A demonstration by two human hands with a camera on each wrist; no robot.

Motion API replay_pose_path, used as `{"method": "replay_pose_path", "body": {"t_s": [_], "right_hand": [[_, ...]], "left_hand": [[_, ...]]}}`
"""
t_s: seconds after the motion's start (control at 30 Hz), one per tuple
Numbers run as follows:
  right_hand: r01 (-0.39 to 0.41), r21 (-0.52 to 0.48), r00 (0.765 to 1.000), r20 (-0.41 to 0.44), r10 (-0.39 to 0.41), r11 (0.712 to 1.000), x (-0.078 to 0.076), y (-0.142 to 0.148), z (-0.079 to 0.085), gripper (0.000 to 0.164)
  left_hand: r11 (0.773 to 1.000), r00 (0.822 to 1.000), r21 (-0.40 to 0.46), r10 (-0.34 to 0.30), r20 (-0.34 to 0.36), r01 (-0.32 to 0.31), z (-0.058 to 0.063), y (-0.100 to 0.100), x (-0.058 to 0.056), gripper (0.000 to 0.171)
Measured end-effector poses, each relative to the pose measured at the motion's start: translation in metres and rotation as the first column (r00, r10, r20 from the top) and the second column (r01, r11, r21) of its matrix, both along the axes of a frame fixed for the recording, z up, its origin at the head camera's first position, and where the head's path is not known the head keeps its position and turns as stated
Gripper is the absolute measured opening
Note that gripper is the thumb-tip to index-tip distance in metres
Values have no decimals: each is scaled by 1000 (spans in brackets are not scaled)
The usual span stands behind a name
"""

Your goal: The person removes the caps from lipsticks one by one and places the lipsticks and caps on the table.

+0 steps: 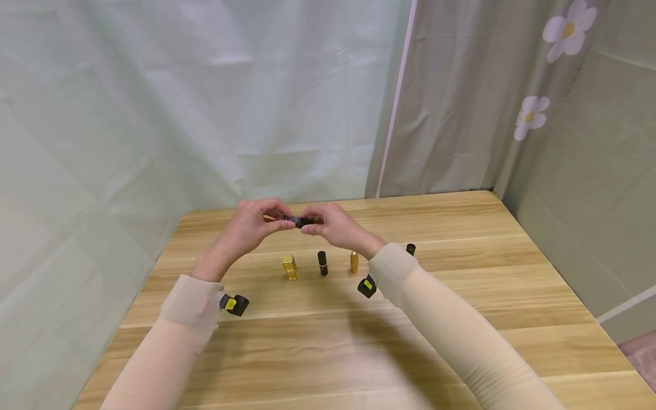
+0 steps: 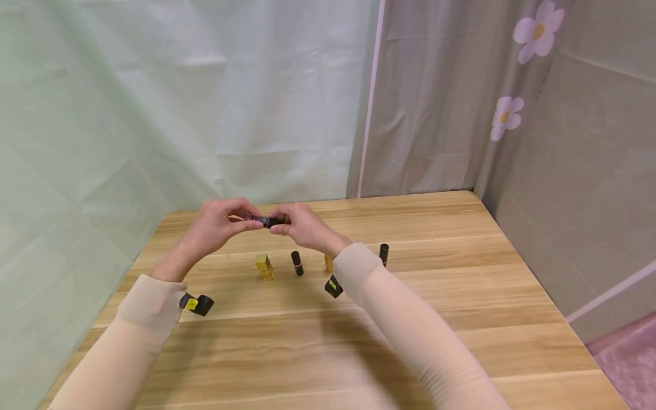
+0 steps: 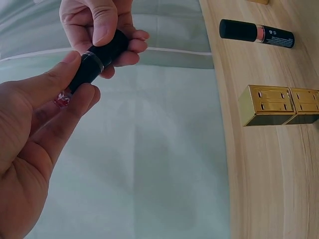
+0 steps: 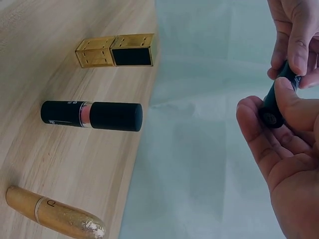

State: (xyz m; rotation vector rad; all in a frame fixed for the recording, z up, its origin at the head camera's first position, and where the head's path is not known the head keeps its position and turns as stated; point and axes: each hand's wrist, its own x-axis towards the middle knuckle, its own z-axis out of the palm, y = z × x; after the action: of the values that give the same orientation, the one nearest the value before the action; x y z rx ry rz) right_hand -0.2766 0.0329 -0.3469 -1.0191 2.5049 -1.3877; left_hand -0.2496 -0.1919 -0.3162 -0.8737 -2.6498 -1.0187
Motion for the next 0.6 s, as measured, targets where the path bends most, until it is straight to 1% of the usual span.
{"method": "replay_pose_path", "body": {"t_s": [0.4,0.6], "right_hand": [[6,11,1000,-2,-6,1000,1,1,2,12],[16,32,1000,2,-17,999,-1,3,1,11]], "left_hand": [[1000,1000,8,-16,9,16,1,0,-1,10],[1000,999,-7,-20,36,21,2,3,-1,10]]}}
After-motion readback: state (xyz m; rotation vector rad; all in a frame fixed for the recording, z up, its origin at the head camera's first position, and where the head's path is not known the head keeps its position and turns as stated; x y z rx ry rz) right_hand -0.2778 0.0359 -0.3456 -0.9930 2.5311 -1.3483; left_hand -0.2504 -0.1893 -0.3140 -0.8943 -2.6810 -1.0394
